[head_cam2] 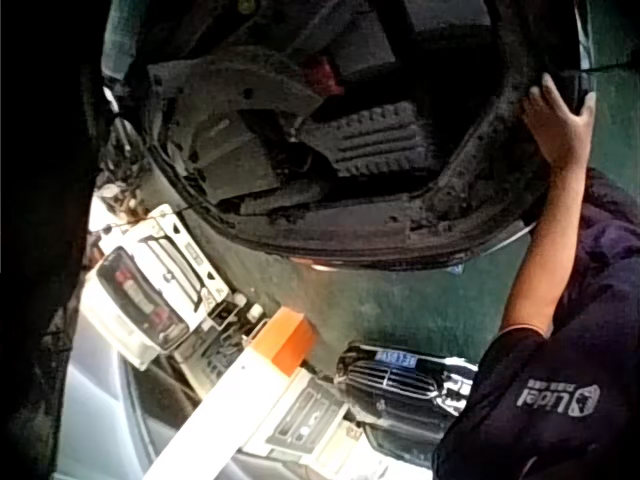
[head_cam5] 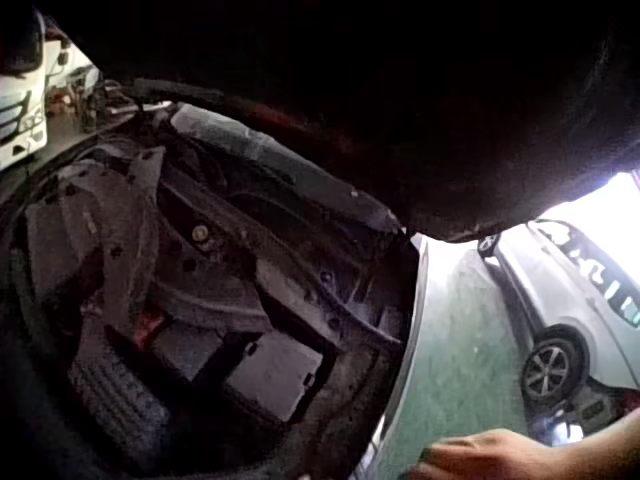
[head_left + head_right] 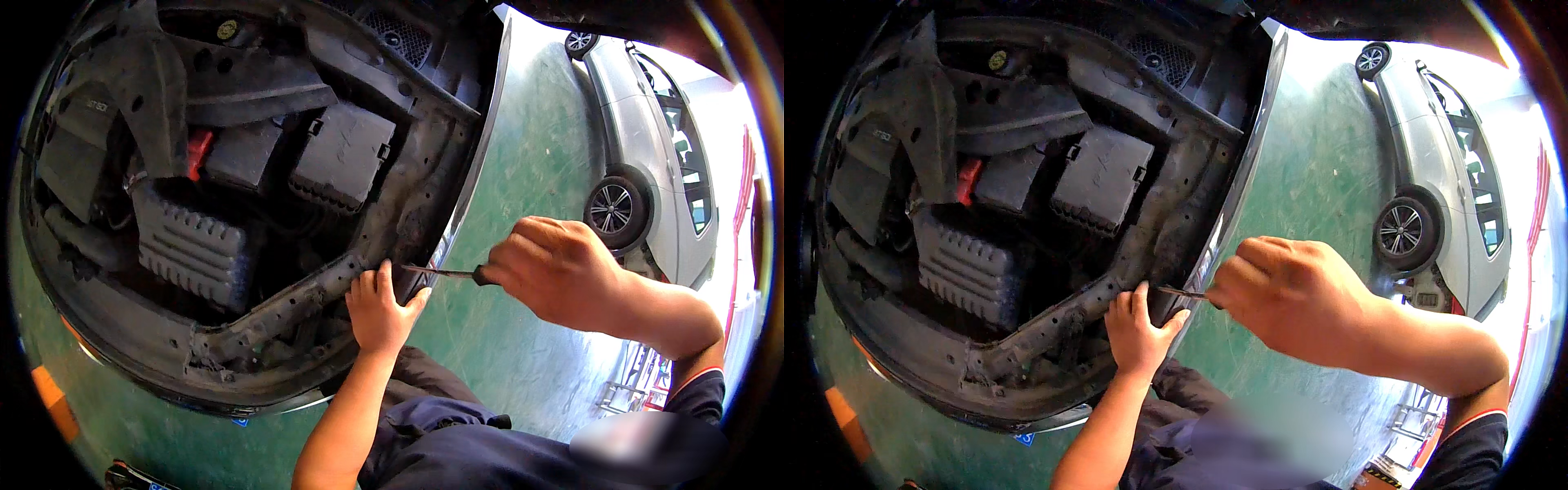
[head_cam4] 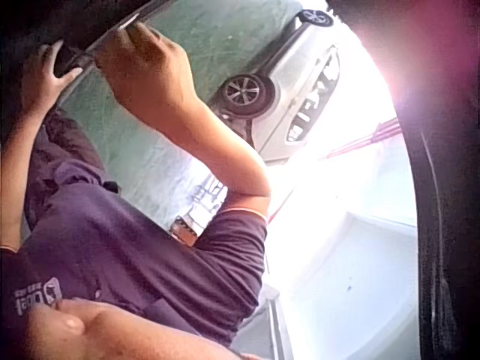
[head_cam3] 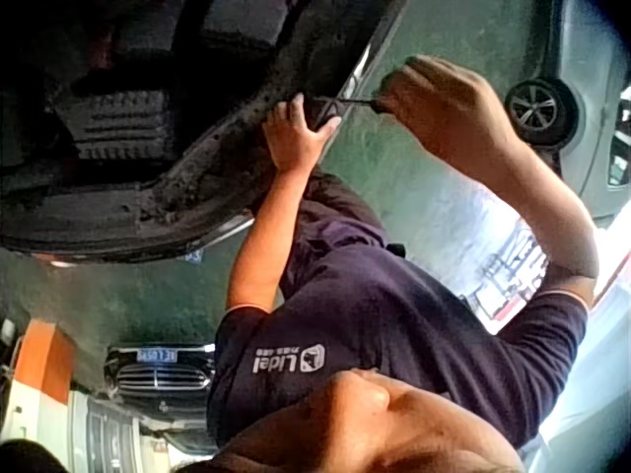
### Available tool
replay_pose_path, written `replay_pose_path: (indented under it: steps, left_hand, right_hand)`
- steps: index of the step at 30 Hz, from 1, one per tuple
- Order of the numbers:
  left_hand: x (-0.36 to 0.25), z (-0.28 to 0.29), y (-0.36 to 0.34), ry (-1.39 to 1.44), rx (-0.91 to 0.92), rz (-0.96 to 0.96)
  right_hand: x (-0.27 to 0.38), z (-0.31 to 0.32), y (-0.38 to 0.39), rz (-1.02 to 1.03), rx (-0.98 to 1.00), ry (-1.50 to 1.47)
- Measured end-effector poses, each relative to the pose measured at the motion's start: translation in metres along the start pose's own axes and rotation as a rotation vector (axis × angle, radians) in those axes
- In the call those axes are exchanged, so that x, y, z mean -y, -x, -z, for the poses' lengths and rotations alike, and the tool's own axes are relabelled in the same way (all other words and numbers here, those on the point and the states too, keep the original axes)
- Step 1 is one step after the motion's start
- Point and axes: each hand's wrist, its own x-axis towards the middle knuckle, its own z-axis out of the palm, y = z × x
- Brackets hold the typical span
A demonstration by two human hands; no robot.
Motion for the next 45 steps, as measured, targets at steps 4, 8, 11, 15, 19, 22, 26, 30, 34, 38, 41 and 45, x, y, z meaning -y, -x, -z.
replay_pose_path:
  steps: [4, 8, 11, 15, 19, 22, 26, 30, 34, 38, 41, 45]
  left_hand:
    - [0.002, 0.001, 0.000, 0.019, 0.002, 0.004]
    - [0.001, 0.001, -0.002, 0.029, 0.019, 0.013]
    - [-0.001, 0.002, -0.002, 0.038, 0.017, 0.017]
    - [0.002, 0.001, -0.003, 0.040, 0.003, 0.027]
    - [0.006, -0.001, 0.000, 0.080, -0.020, 0.026]
    - [0.003, 0.005, 0.000, 0.122, 0.034, 0.056]
    - [0.007, 0.005, 0.003, 0.117, 0.023, 0.048]
    - [0.009, 0.006, 0.006, 0.094, 0.057, 0.079]
    - [0.005, 0.004, 0.006, 0.119, 0.044, 0.063]
    - [0.009, 0.010, 0.013, 0.351, -0.163, 0.000]
    - [0.028, 0.052, 0.043, 0.489, -0.261, -0.053]
    - [0.065, 0.143, 0.132, 0.725, -0.159, 0.494]
  right_hand:
    - [-0.001, 0.004, -0.007, -0.110, 0.014, -0.136]
    - [0.010, 0.024, -0.013, 0.062, 0.175, -0.022]
    - [0.010, 0.019, -0.005, -0.077, 0.255, -0.096]
    - [0.012, 0.014, 0.001, -0.534, 0.268, -0.450]
    - [0.019, 0.028, -0.007, -0.374, 0.445, -0.243]
    - [0.025, 0.027, -0.013, -0.067, 0.478, 0.059]
    - [0.036, 0.018, -0.018, -0.253, 0.597, -0.153]
    - [0.043, -0.003, -0.009, -0.595, 0.461, -0.601]
    - [0.050, -0.010, 0.002, -1.017, 0.368, -1.001]
    - [0.053, -0.004, 0.011, -1.008, 0.305, -0.886]
    - [0.064, 0.008, 0.019, -0.822, 0.248, -0.698]
    - [0.113, -0.014, 0.036, -0.639, 0.162, -0.869]
